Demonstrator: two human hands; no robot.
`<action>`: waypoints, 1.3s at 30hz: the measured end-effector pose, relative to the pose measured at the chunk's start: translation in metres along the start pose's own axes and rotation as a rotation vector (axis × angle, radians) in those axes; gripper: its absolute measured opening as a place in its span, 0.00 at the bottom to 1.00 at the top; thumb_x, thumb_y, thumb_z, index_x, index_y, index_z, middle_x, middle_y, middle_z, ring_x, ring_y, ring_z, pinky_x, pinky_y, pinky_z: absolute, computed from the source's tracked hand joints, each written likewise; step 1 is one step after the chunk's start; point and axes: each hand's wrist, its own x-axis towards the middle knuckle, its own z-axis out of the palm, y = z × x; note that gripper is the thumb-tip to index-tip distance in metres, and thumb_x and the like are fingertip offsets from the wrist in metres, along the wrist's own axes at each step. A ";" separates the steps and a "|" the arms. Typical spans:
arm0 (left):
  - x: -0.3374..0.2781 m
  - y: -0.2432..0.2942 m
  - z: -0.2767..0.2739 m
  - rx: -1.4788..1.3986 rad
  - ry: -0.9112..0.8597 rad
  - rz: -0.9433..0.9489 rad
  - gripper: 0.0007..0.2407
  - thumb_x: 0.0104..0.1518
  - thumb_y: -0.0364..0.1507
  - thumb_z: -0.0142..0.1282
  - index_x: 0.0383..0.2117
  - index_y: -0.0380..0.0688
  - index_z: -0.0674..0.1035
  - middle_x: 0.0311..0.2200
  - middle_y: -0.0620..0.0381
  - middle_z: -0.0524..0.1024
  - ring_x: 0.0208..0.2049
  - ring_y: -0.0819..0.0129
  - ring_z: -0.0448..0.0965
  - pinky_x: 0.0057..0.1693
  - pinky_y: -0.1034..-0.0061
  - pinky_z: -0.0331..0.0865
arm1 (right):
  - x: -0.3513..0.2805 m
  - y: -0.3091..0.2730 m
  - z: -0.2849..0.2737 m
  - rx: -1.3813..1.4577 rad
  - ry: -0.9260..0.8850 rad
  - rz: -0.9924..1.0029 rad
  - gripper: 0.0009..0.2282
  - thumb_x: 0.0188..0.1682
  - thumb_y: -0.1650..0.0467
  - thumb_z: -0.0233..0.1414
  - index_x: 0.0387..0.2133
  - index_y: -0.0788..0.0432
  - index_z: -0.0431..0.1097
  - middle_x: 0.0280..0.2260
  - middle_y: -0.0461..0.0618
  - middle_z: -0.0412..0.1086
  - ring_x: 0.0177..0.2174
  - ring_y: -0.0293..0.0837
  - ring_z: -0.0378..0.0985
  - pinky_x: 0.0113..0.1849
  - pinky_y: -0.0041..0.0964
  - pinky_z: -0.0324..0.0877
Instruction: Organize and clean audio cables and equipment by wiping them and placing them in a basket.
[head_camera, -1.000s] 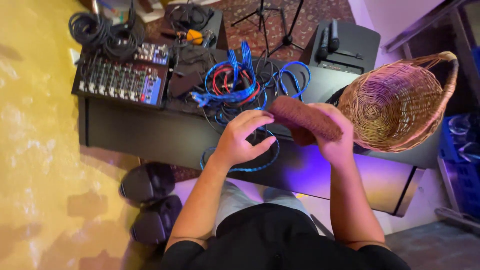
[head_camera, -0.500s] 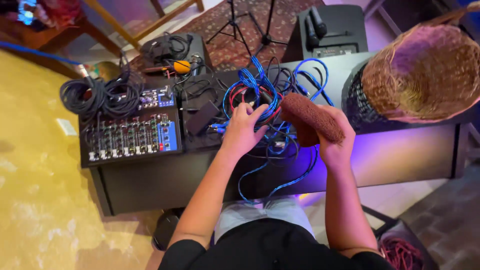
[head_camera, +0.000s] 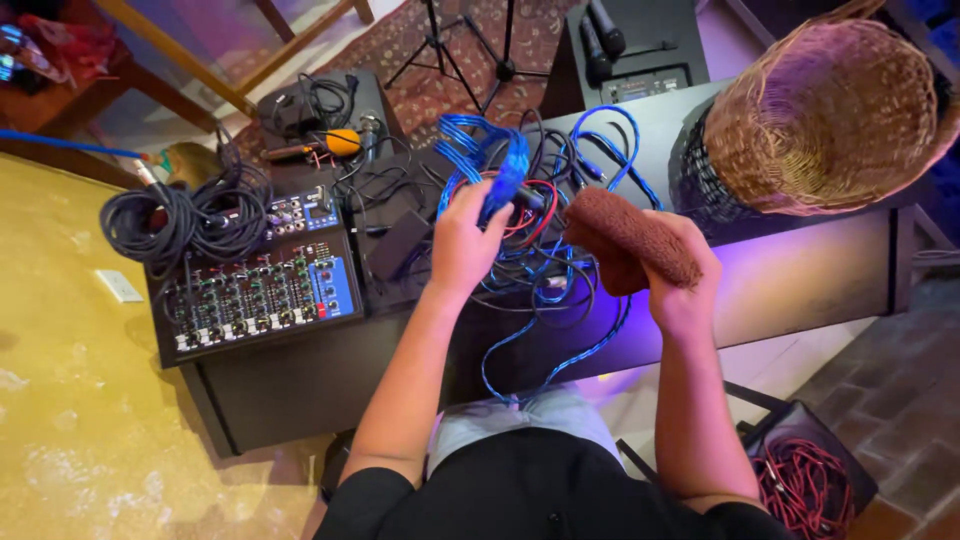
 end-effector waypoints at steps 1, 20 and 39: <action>0.005 0.010 -0.009 0.004 0.001 0.002 0.14 0.56 0.28 0.64 0.46 0.35 0.77 0.42 0.43 0.78 0.43 0.44 0.80 0.48 0.61 0.74 | 0.002 -0.007 -0.001 0.004 -0.001 -0.002 0.12 0.52 0.81 0.55 0.49 0.66 0.71 0.45 0.47 0.73 0.46 0.37 0.75 0.52 0.33 0.69; 0.010 0.148 -0.044 -0.891 -0.253 -0.144 0.09 0.63 0.24 0.61 0.46 0.35 0.78 0.37 0.56 0.81 0.36 0.74 0.82 0.47 0.77 0.76 | -0.020 -0.090 -0.061 0.090 0.092 -0.168 0.11 0.51 0.81 0.53 0.46 0.64 0.72 0.44 0.46 0.73 0.45 0.38 0.74 0.51 0.35 0.70; -0.008 0.294 0.128 -0.338 -0.925 -0.100 0.20 0.55 0.26 0.53 0.56 0.40 0.72 0.25 0.43 0.81 0.26 0.59 0.83 0.36 0.67 0.73 | -0.041 -0.079 -0.220 -0.079 0.115 0.019 0.29 0.38 0.71 0.70 0.52 0.61 0.63 0.45 0.50 0.72 0.44 0.40 0.74 0.47 0.38 0.72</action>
